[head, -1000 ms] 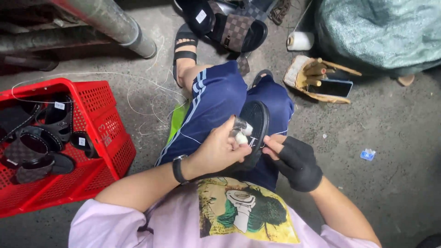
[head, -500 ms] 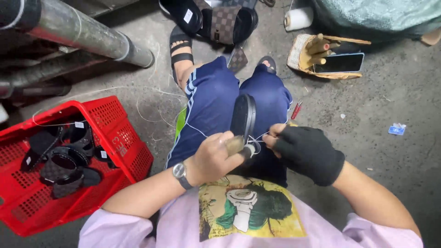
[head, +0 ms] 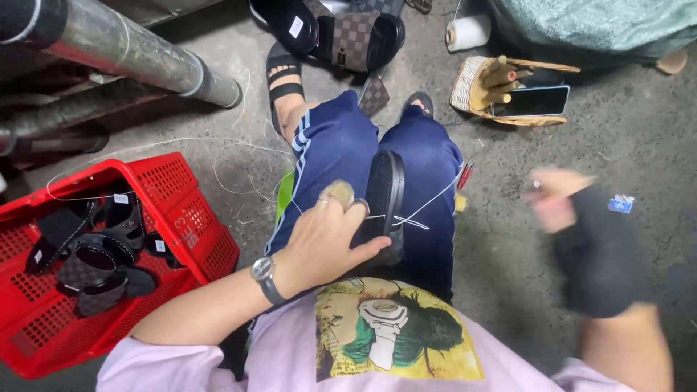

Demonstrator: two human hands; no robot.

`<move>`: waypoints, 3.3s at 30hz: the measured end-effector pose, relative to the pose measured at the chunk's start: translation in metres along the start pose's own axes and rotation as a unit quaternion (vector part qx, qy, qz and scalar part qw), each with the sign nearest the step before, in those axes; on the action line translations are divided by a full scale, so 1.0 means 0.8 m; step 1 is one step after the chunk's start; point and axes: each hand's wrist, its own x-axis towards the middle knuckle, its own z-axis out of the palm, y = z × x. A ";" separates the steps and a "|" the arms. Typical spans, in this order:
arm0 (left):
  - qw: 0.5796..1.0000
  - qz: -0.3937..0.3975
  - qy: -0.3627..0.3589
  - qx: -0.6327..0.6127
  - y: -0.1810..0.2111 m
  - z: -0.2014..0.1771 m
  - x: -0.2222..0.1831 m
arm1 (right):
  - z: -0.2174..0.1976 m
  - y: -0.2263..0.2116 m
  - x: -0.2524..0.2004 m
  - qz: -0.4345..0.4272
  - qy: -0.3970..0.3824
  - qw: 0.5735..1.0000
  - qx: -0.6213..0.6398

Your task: The person stitches the sole of a sandal using a large needle and thread, pulling the thread through the rubber material by hand.

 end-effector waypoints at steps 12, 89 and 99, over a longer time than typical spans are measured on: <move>0.855 0.021 -0.054 -0.515 -0.009 -0.039 0.126 | -0.043 -0.191 0.051 -0.116 -0.372 0.793 0.468; 0.956 0.253 0.145 -0.025 0.035 0.011 0.039 | -0.058 -0.161 0.052 -0.382 -0.246 0.858 0.239; 0.965 0.111 0.149 -0.188 -0.007 0.043 -0.019 | -0.051 -0.164 0.045 -0.301 -0.285 0.837 0.358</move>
